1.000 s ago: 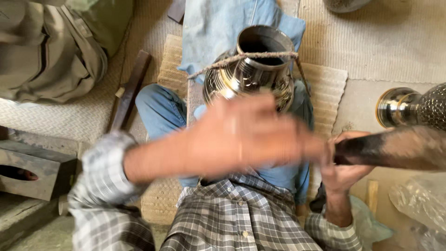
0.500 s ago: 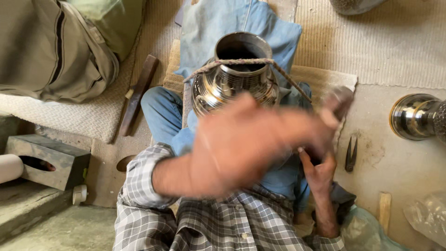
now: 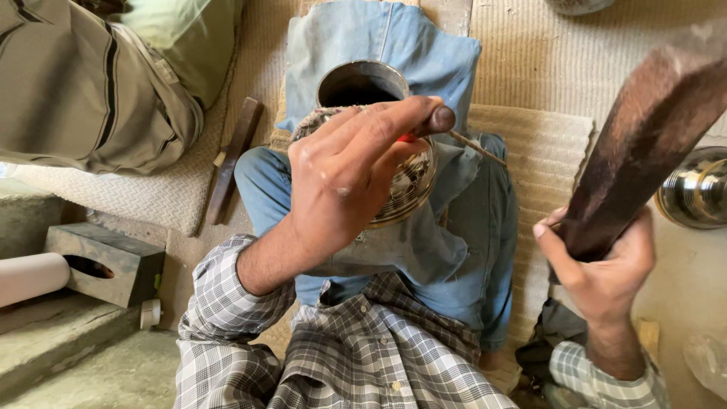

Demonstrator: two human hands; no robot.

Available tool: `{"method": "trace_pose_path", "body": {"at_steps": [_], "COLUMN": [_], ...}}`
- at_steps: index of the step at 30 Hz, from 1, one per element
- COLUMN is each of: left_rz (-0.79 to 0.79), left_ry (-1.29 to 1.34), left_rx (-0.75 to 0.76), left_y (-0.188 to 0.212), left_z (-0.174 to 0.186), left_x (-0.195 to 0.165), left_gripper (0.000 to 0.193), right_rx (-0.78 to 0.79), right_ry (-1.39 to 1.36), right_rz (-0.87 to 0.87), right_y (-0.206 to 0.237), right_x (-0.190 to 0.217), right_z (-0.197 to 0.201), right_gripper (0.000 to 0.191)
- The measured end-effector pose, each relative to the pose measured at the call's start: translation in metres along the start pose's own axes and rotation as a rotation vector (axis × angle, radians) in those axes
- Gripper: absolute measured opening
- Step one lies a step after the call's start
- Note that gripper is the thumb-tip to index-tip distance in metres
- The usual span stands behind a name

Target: The person sits cross-legged on the floor with a brass vessel resting on a cloth pad on their lap. They hold a punch against the vessel's decorated band and strike it with a wooden mallet, periodically rotating the vessel and repositioning the rope handle to work around the surface.

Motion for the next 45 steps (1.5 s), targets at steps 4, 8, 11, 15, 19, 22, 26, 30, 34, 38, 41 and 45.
{"method": "trace_pose_path", "body": {"at_steps": [4,8,11,15,19,22,26,30,34,38,41,45], "left_rz": [-0.009,-0.013,-0.004,-0.023,-0.048,-0.061,-0.084,-0.2,-0.154,-0.213,-0.169,-0.206], "left_ry": [0.012,-0.002,-0.022,-0.012,-0.023,-0.046,-0.078,0.007,-0.076,-0.034,0.011,-0.068], "left_rx": [0.025,0.031,0.029,0.029,0.08,0.155,0.228,0.239,0.452,0.467,0.424,0.397], "left_y": [0.002,0.002,0.002,0.002,-0.004,-0.013,-0.017,-0.022,-0.026,-0.029,-0.029,-0.024], "left_z": [0.001,0.001,-0.001,-0.002,-0.004,-0.006,-0.001,-0.001,-0.012,-0.011,-0.007,-0.005], "left_x": [0.003,0.003,0.003,0.004,0.005,0.005,0.004,0.006,0.014,0.014,0.014,0.012], "left_gripper": [0.042,0.042,0.045,0.043,0.046,0.049,0.048,0.053,0.065,0.076,0.064,0.074], "right_rx": [-0.035,0.03,0.077,0.082,0.165,0.247,0.215,0.134,0.06,0.028,0.018,-0.04], "right_ry": [-0.007,0.164,0.203,0.211,0.568,0.853,0.6,0.536,0.522,0.389,0.405,0.343], "right_rz": [0.124,0.252,0.261,0.162,0.332,0.503,0.52,0.41,0.377,0.219,0.233,0.141], "right_y": [-0.013,-0.034,-0.038,-0.036,-0.05,-0.06,-0.057,-0.035,-0.019,-0.008,-0.004,0.0], "right_x": [0.016,0.02,0.019,0.033,0.065,0.074,0.053,0.026,0.007,-0.007,-0.012,-0.025], "right_z": [0.007,0.028,0.039,0.041,0.03,0.023,0.013,0.011,0.005,-0.008,-0.016,-0.01], "right_gripper": [0.06,0.038,0.02,0.019,0.043,0.077,0.089,0.091,0.089,0.08,0.087,0.089]}}
Point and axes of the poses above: each hand's wrist, its own y-axis away from the middle knuckle, its own z-axis out of the back of the hand, x = y × z, the point moved 3 cm from there along -y, towards the middle knuckle, and after that the axes turned 4 degrees about -z, right-handed, at the moved point
